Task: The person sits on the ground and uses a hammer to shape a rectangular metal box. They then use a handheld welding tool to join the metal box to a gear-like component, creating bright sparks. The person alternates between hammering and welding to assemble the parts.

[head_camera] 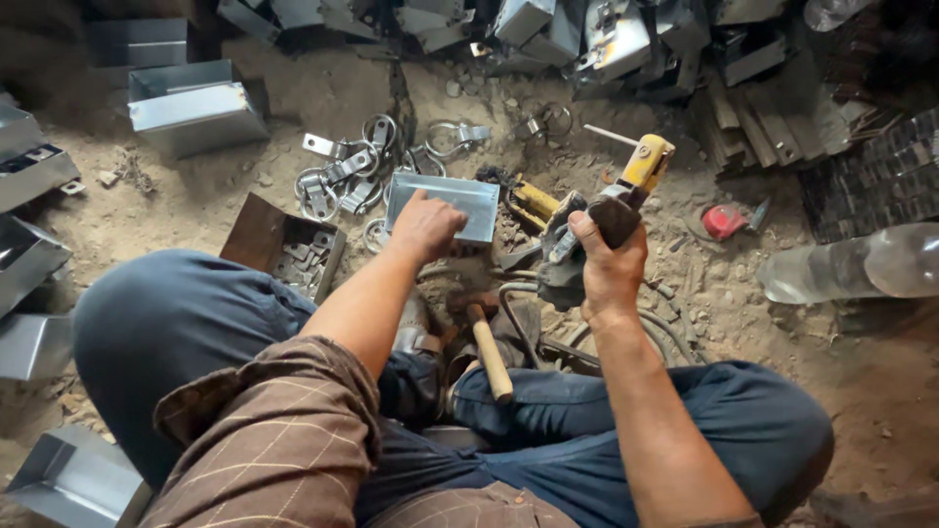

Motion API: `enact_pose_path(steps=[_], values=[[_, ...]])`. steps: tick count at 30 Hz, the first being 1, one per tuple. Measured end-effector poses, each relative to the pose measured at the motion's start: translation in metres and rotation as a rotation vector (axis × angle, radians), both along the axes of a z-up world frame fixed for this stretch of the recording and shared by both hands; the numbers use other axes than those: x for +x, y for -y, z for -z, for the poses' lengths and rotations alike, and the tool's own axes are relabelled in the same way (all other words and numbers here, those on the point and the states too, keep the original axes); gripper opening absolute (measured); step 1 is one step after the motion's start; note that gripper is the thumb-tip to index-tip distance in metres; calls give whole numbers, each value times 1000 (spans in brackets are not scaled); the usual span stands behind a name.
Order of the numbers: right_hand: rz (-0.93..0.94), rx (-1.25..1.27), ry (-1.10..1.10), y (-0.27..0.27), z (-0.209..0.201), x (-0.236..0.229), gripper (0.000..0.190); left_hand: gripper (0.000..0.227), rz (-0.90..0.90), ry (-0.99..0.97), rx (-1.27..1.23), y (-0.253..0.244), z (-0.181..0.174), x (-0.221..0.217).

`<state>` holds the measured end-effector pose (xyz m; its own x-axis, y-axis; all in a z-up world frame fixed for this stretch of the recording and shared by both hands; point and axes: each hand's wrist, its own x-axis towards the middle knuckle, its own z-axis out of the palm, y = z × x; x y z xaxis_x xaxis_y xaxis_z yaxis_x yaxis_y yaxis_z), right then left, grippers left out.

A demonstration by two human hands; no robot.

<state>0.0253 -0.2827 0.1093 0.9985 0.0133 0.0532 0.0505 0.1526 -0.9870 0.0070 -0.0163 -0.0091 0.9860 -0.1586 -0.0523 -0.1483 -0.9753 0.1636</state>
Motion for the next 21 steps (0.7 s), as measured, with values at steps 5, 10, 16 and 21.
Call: enact_pose_path(steps=[5,10,16,21], values=[[-11,53,-23,-3,-5,5,38,15,53,197,-24,-3,21,6],[6,16,-11,-3,-3,2,35,13,71,60,112,-31,-5,38],[-41,-58,-46,-2,-7,-7,31,16,91,33,-40,-48,-44,70],[-44,-498,-129,0,-8,-24,45,15,-28,198,-34,-36,-33,77]])
